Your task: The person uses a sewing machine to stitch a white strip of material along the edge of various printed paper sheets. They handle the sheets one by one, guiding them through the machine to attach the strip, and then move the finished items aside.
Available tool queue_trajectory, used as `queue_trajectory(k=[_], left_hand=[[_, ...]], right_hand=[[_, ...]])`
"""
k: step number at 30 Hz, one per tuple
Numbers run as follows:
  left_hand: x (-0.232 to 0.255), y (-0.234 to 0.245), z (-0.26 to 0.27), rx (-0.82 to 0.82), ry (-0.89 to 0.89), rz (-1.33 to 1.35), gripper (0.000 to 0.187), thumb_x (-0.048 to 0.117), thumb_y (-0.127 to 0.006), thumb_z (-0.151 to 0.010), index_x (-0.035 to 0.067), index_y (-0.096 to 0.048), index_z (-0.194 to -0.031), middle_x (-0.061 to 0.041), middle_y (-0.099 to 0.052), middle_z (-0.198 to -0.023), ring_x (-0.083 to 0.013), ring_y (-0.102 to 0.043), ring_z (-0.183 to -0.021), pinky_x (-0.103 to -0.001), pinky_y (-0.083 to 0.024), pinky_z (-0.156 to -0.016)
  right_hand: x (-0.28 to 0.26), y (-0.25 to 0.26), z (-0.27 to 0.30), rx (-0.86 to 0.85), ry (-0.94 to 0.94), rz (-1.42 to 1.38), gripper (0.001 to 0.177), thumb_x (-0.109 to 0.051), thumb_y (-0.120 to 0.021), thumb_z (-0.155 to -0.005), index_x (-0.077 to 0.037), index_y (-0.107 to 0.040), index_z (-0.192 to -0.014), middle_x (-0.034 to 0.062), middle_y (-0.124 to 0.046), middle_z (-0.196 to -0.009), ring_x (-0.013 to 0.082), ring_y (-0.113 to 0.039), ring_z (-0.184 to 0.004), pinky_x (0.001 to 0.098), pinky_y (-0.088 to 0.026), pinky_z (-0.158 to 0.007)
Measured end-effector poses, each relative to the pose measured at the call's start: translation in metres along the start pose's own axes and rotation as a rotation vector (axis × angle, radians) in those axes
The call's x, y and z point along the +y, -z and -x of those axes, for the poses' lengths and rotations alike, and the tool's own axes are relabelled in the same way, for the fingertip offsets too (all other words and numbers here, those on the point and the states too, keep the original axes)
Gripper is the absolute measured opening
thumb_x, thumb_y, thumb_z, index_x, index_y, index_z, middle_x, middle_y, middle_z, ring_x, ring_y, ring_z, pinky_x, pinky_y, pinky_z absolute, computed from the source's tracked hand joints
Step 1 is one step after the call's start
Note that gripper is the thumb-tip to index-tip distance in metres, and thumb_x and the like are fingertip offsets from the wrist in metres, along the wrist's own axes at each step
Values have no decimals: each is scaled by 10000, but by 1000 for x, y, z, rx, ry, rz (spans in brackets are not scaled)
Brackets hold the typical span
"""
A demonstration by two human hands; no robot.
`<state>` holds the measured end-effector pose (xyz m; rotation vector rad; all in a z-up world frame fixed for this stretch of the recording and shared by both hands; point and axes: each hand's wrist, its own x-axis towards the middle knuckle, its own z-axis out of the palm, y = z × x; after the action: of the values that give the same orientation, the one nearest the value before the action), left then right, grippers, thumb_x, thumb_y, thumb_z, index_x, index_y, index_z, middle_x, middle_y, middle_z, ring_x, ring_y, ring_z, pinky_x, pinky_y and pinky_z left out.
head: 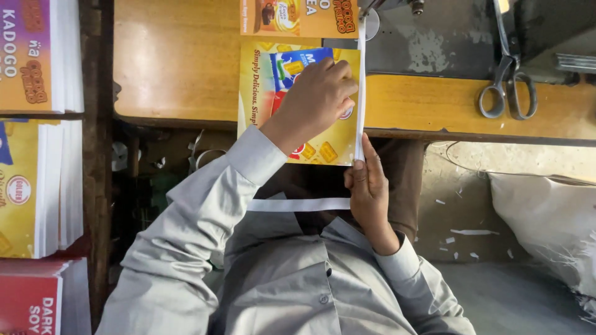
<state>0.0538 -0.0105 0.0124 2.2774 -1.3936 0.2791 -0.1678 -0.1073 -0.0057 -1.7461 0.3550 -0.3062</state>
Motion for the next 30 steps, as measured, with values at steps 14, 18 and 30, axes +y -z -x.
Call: queue_trajectory(k=[14,18,30], left_hand=[[1,-14,8,17,-5,-135,770,208,-735,-1142,151,-268,-1751,-18,-246,-1820,-271,-617,-1253,-437,-556,-1090],[4,-5,-4,61,-27,-127,274,178,-587,-1115,81,-647,-1363,-60,-634,-1485,-277,-573,-1117,-454,-513,-952],[-1,3,-8,-46,-61,-29,471,482,-854,-960,88,-709,-1176,-62,-651,-1397,-284,-591,-1183,-464,-509,-985]], right_hand=[[-2,1,3,52,92,368,479,-217,-444,-1187,-151,-446,-1661,-9,-607,-727,101,-614,-651,266,-546,-733],[0,3,1,40,109,558,482,-249,-436,-1165,-141,-479,-1633,28,-638,-1166,241,-723,-849,363,-571,-724],[-2,9,-2,-22,160,673,462,-226,-459,-1156,-112,-481,-1603,72,-659,-1553,356,-781,-1118,451,-608,-749]])
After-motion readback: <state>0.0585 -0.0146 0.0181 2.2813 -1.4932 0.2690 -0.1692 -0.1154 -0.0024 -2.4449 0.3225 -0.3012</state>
